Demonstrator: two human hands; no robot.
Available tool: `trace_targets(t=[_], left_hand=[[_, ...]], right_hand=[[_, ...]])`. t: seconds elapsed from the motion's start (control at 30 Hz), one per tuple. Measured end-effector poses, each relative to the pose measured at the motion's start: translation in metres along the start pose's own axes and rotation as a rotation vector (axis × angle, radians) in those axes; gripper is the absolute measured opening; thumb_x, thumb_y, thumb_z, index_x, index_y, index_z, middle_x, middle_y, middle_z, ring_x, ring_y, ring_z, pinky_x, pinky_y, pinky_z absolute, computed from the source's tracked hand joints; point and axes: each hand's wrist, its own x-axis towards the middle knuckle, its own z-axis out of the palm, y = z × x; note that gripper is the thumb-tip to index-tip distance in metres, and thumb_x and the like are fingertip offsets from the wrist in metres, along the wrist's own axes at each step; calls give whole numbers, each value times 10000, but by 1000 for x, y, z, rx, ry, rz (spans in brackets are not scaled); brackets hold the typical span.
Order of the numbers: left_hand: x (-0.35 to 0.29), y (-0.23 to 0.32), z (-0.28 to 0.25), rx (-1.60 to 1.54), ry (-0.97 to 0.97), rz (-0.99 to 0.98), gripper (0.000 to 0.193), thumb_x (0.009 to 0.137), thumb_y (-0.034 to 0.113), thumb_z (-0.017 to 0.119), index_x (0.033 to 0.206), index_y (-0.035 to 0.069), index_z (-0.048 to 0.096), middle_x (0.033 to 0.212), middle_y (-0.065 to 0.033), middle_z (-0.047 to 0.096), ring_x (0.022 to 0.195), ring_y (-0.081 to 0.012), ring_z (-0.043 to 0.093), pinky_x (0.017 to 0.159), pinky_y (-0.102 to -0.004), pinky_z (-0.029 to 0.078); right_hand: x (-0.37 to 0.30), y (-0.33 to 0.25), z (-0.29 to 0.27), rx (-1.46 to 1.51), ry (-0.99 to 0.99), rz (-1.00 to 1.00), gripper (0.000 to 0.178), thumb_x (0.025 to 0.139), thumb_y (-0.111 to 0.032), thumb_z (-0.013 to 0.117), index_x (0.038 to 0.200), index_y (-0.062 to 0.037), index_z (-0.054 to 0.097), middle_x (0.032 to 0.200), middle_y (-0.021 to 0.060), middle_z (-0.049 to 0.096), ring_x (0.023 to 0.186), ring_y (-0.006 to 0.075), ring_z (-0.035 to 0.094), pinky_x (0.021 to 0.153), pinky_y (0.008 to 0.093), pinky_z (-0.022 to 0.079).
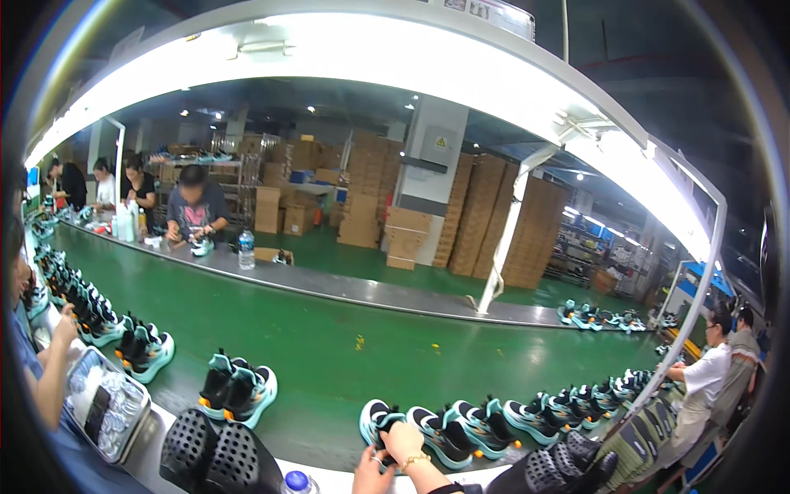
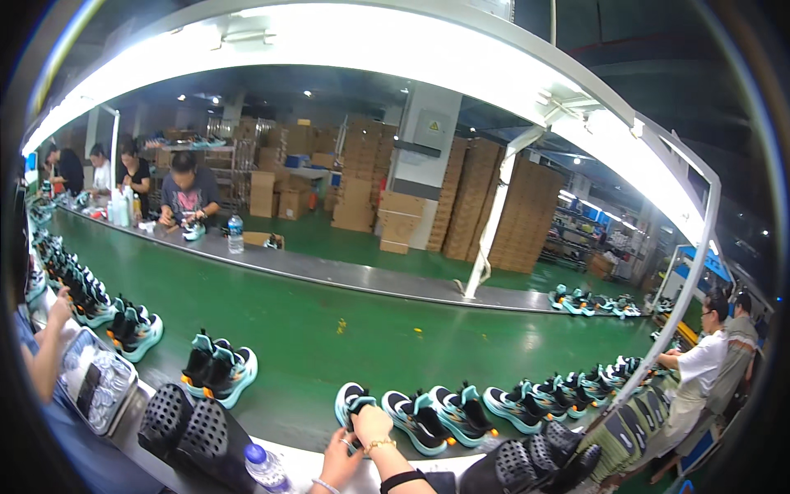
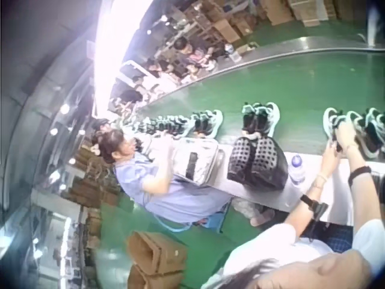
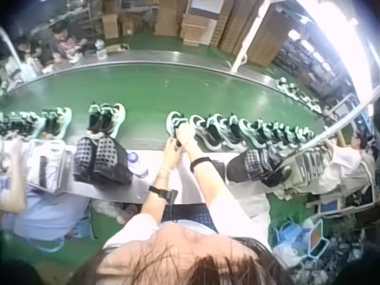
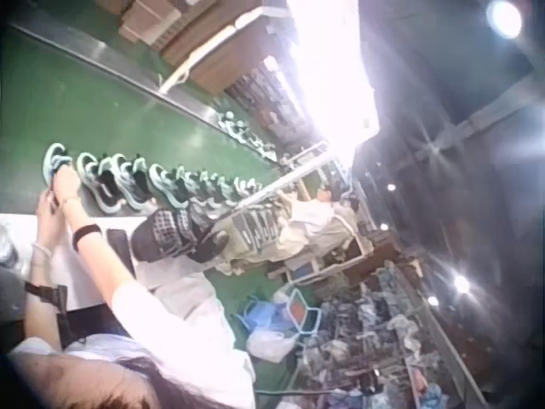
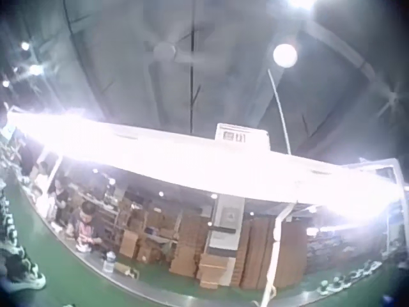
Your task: Assembling shoe components on a production line.
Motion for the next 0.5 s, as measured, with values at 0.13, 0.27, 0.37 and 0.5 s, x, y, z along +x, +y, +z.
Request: trace_targets(t=[0.13, 0.27, 0.37, 0.5], left_hand=[[-3, -32, 21, -339, 27, -43, 436, 765, 126, 634, 1164, -16, 528, 1245, -239, 478, 1053, -398, 516, 902, -396, 438], [2, -22, 17, -157, 80, 20, 372, 724, 81, 653, 1083, 27, 572, 1195, -179, 525, 1018, -360, 552, 871, -384, 461], [7, -17, 17, -125, 90, 14, 299, 721, 85, 658, 1011, 51, 596, 1169, -167, 535, 1003, -349, 561, 861, -377, 467], [5, -7, 12, -272, 71, 73, 310, 737, -3, 599, 1046, 16, 587, 1210, -173, 515, 1041, -342, 548, 894, -365, 452]], right_hand=[[18, -16, 23, 3, -46, 75, 254, 822, -226, 529, 821, -49, 712, 857, 176, 688, 821, 309, 682, 722, 390, 546], [41, -2, 39, 78, -116, 94, 294, 832, -248, 516, 936, -35, 690, 980, 178, 673, 913, 318, 660, 794, 395, 529], [44, 7, 36, 140, -155, 58, 357, 831, -296, 509, 990, -25, 677, 1015, 198, 657, 956, 332, 640, 834, 398, 510], [-5, 17, 17, 375, 18, -32, 450, 858, -261, 473, 1164, 69, 491, 786, 268, 641, 732, 410, 637, 670, 472, 519]])
